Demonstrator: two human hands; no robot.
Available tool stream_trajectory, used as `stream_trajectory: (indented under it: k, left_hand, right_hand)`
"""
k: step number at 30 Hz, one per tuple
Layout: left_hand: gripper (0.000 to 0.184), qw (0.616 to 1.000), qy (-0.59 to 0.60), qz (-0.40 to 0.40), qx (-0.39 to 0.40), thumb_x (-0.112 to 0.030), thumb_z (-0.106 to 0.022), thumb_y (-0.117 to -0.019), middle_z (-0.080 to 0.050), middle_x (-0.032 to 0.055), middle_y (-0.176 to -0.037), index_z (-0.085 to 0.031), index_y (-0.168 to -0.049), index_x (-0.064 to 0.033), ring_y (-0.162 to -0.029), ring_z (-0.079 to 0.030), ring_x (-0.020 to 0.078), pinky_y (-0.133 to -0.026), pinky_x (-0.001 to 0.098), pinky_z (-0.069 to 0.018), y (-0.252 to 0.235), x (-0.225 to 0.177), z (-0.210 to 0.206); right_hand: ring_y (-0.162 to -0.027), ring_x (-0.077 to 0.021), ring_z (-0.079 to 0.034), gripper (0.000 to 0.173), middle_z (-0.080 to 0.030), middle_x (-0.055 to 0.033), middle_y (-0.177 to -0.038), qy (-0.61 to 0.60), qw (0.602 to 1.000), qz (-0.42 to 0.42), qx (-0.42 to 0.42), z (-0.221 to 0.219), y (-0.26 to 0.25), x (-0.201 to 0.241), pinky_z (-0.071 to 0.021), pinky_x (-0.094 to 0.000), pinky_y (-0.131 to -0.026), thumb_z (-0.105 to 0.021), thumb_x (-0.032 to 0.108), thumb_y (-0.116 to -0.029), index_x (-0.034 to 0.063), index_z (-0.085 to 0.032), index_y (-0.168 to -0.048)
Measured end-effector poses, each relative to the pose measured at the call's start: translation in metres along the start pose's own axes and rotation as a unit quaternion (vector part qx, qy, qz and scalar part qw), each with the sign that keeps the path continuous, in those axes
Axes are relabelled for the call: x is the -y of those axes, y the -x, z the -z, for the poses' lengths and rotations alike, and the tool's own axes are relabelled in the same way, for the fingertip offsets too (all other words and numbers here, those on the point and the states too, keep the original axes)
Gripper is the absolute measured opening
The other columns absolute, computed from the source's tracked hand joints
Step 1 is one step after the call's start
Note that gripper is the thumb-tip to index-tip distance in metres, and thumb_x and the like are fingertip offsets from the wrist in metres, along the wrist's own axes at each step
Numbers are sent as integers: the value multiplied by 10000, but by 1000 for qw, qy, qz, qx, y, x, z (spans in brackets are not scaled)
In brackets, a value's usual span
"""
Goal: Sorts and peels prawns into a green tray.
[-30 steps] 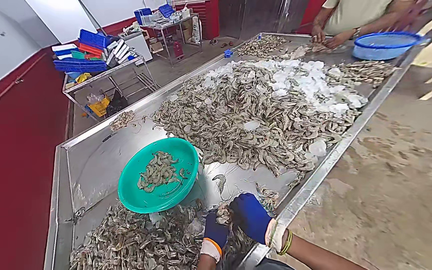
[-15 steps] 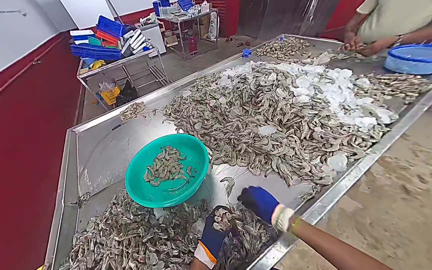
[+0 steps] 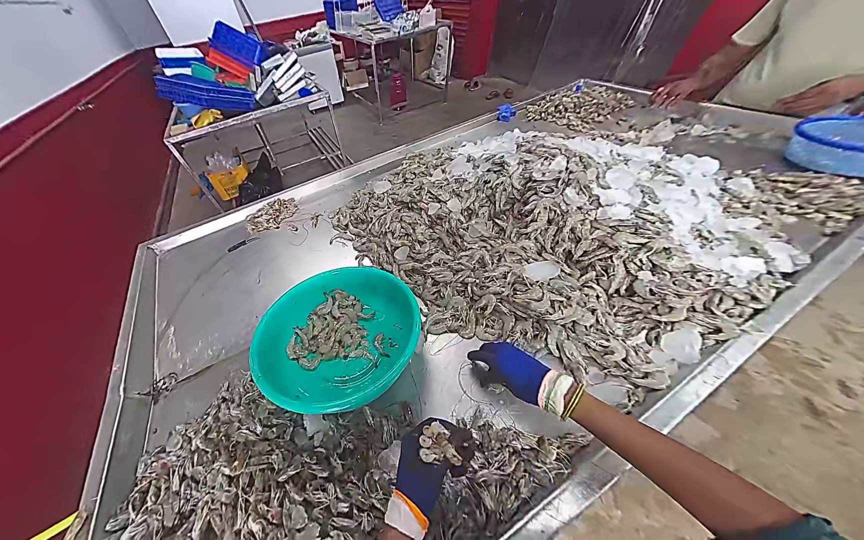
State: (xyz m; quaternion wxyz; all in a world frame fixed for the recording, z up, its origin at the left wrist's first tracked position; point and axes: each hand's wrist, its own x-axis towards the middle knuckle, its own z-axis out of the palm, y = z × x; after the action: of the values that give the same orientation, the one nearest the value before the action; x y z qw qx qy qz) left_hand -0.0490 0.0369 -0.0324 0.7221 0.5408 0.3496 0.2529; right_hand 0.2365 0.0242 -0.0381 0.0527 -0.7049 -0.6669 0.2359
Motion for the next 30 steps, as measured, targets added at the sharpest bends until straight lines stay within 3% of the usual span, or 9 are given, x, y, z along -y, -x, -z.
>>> stream_trajectory:
  k: [3, 5, 9, 15, 18, 23, 26, 28, 30]
  left_hand:
    - [326, 999, -29, -10, -14, 137, -667, -822, -745, 107, -1027, -636, -1144, 93, -913, -722, 101, -814, 276, -619, 0, -5, -14]
    - [303, 991, -125, -39, -35, 77, -696, -806, -720, 77, -984, -666, -1107, 87, -900, -663, 20, -871, 209, -550, 3, -11, -23]
    - [406, 971, -239, -16, 0, 35, -697, -847, -730, 158, -1121, -670, -1252, 35, -1026, -698, 193, -980, 377, -544, -14, -4, -44]
    - [418, 928, -369, 51, 17, -27, -734, -844, -721, 191, -1128, -652, -1254, -15, -1086, -693, 310, -998, 501, -527, -21, -18, -63]
    - [479, 910, -396, 91, 85, -8, -715, -856, -695, 196, -1209, -614, -1323, -32, -1155, -667, 314, -1032, 505, -512, -21, -22, -62]
    - [437, 935, -330, 71, 114, -14, -714, -870, -700, 179, -1162, -619, -1296, -23, -1073, -692, 265, -975, 468, -553, -28, -36, -52]
    - [449, 963, -249, 32, 97, 45, -686, -868, -691, 160, -1147, -597, -1306, 14, -1030, -685, 189, -947, 374, -565, -29, -33, -29]
    - [487, 968, -224, 2, 110, 82, -695, -835, -690, 165, -1167, -598, -1310, 41, -1043, -675, 161, -962, 332, -549, -30, -26, -12]
    - [452, 976, -186, -36, 107, 113, -702, -765, -703, 112, -1076, -637, -1208, 54, -962, -666, 81, -904, 255, -552, -26, -17, -4]
  right_hand:
    - [-1374, -456, -502, 293, -619, -251, -1367, 52, 997, -35, -51, -25, 18, -15, -337, -598, -1190, -678, 55, -941, -3, -703, -1227]
    - [-1329, -474, -530, 270, -629, -274, -1321, 56, 986, -154, -40, -34, 40, 0, -386, -635, -1124, -640, 142, -988, -10, -701, -1203]
    - [-1148, -453, -659, 255, -700, -244, -1186, 18, 984, -177, 2, -35, 72, 64, -525, -612, -933, -588, 181, -1038, 50, -695, -1230]
    - [-1248, -462, -580, 296, -608, -278, -1313, 3, 972, -234, 27, -23, 85, 120, -477, -565, -1035, -509, 43, -1038, -66, -608, -1295]
    - [-1208, -452, -590, 300, -633, -257, -1279, 58, 976, -201, 53, -29, 90, 116, -447, -602, -1009, -625, 60, -942, -31, -678, -1222]
    - [-1081, -475, -658, 164, -695, -262, -1100, 19, 961, -273, -35, 2, 87, 62, -514, -651, -893, -588, 72, -968, -6, -713, -1040]
    - [-1267, -511, -549, 296, -619, -274, -1328, 16, 952, -303, -50, 18, 95, -4, -432, -693, -1019, -648, 229, -991, 94, -716, -1245]
    - [-1271, -518, -544, 296, -630, -264, -1324, 38, 966, -251, -39, 20, 101, -12, -418, -692, -1046, -684, 148, -968, 124, -734, -1258]
    - [-1140, -498, -632, 245, -703, -237, -1180, 36, 992, -123, 2, 12, 104, -5, -498, -676, -945, -630, -18, -942, 86, -785, -1100]
